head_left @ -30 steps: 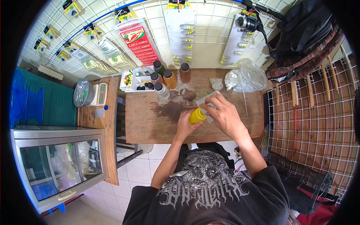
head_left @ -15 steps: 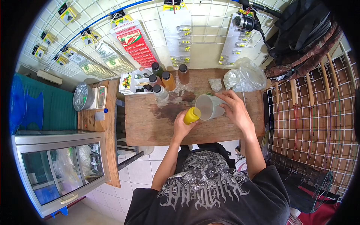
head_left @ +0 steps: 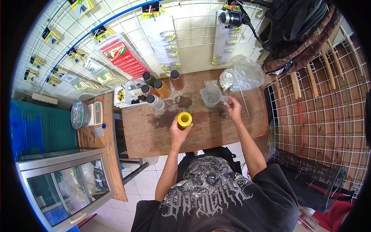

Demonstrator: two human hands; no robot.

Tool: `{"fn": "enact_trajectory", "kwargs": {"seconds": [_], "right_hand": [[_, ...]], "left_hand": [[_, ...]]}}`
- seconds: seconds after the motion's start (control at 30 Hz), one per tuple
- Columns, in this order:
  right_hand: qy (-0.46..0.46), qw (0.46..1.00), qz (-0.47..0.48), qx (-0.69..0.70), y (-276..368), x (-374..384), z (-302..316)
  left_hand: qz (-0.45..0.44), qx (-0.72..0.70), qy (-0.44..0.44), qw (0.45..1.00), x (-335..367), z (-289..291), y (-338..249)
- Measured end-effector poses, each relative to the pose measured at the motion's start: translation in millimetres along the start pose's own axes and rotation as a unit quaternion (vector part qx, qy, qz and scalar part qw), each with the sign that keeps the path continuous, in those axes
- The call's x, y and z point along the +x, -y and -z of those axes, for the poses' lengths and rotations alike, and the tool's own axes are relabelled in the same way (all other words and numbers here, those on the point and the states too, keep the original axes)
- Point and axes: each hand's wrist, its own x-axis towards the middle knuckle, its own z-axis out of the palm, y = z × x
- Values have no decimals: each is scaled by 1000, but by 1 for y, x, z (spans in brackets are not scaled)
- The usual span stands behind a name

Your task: Mixing liquid bait ingredients into a measuring cup and stirring them.

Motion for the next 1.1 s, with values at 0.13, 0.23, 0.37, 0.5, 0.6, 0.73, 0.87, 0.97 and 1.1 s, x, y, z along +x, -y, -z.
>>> {"fn": "enact_trajectory", "kwargs": {"seconds": [0.13,0.23,0.37,0.5,0.6,0.73,0.87,0.97,1.1], "right_hand": [[16,999,-24,-15,-18,-7,2],[23,999,-10,-27,-24,-13,8],[23,995,-12,-95,-21,-23,29],[21,943,-6,-333,-13,-44,42],[97,909,-85,-396,-14,-58,39],[72,929,-51,-361,-34,-64,36],[101,987,-67,-106,3,-63,24],[150,985,-32,78,91,-72,13],[273,951,140,-31,153,-73,12]], "left_hand": [[20,8,10,1000,-4,1,0],[11,-3,10,1000,-5,-1,-3],[25,5,16,1000,-6,1,-8],[26,40,23,999,-8,2,-8],[-5,69,34,997,-7,-2,-16],[-36,72,78,994,-2,-7,-28],[-34,87,103,990,-2,-7,-34],[-43,111,134,984,-3,-7,-32],[-35,110,178,977,-4,-9,-33]]}}
